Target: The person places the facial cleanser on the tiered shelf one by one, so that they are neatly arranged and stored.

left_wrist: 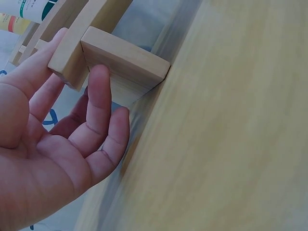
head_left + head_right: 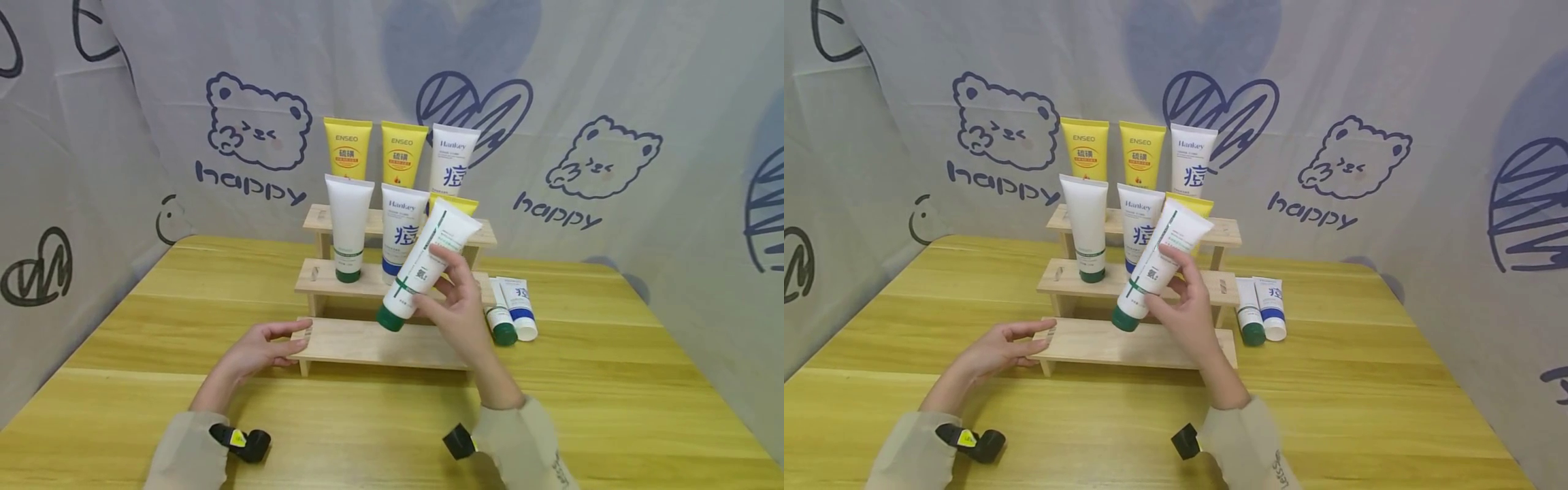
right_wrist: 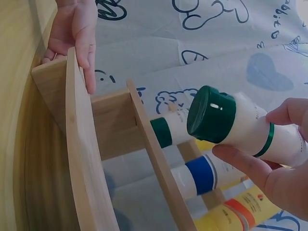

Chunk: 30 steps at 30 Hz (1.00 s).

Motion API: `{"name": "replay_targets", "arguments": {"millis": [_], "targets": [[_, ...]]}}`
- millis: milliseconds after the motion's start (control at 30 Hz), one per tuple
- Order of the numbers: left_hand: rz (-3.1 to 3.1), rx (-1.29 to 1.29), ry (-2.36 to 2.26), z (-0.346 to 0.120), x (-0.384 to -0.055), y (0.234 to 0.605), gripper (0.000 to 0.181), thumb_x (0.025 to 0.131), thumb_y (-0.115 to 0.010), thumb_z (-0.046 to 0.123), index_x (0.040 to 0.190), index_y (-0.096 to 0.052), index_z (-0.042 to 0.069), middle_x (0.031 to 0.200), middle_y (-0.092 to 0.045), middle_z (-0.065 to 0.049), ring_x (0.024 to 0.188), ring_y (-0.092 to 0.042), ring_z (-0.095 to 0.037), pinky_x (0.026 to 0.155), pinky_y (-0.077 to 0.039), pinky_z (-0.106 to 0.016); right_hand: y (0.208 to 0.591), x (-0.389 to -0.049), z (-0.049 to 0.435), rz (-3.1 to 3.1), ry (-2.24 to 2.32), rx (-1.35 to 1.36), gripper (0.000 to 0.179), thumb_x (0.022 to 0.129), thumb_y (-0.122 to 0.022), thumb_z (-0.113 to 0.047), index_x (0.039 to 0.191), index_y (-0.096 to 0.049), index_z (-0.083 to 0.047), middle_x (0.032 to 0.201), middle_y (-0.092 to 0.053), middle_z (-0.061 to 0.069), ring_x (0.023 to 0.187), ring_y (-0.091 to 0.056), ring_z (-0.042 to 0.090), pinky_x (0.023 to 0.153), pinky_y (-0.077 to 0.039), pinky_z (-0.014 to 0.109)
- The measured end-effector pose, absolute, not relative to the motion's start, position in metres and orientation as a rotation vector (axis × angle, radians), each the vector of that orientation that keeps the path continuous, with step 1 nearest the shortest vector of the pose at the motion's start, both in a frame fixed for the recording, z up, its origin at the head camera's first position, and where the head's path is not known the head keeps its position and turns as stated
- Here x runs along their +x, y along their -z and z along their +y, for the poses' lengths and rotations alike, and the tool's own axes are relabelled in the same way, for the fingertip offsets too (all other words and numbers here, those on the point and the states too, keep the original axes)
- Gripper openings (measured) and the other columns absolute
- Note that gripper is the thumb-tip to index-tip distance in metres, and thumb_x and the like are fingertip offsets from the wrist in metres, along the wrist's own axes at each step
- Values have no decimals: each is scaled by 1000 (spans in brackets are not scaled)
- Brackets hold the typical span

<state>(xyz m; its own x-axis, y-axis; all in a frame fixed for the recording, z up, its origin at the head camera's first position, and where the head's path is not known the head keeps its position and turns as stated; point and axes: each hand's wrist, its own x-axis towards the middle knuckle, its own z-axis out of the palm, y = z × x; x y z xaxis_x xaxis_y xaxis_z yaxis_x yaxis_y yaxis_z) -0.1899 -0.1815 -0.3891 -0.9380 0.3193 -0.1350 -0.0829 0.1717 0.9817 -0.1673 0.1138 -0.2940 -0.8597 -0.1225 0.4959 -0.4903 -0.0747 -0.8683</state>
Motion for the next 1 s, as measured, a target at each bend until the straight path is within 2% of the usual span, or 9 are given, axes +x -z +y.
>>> {"name": "replay_targets", "arguments": {"millis": [267,733,1000], "targets": [[2149,233,-1820,-181,-190,390,54,82,-66,22,127,-47,-1,139,-27,-25,85,-56,-16,70,-50,-30,301,-175,91,-1923,-1932,783,58,75,-55,19,127,-38,0,129,-38,16,100,-49,30,68,-52,35],[2166,222,-1793,-182,-189,387,55,82,-66,25,128,-47,0,139,-27,-24,87,-56,-17,72,-49,-31,320,-180,65,-1988,-1835,809,55,76,-58,16,125,-42,-2,125,-41,15,98,-51,29,65,-52,33],[2166,224,-1786,-182,-189,386,55,83,-65,25,128,-46,1,139,-28,-23,92,-55,-18,74,-49,-33,338,-181,50,-2101,-1563,913,51,74,-61,16,120,-48,-3,110,-45,16,96,-51,27,64,-51,31]]}}
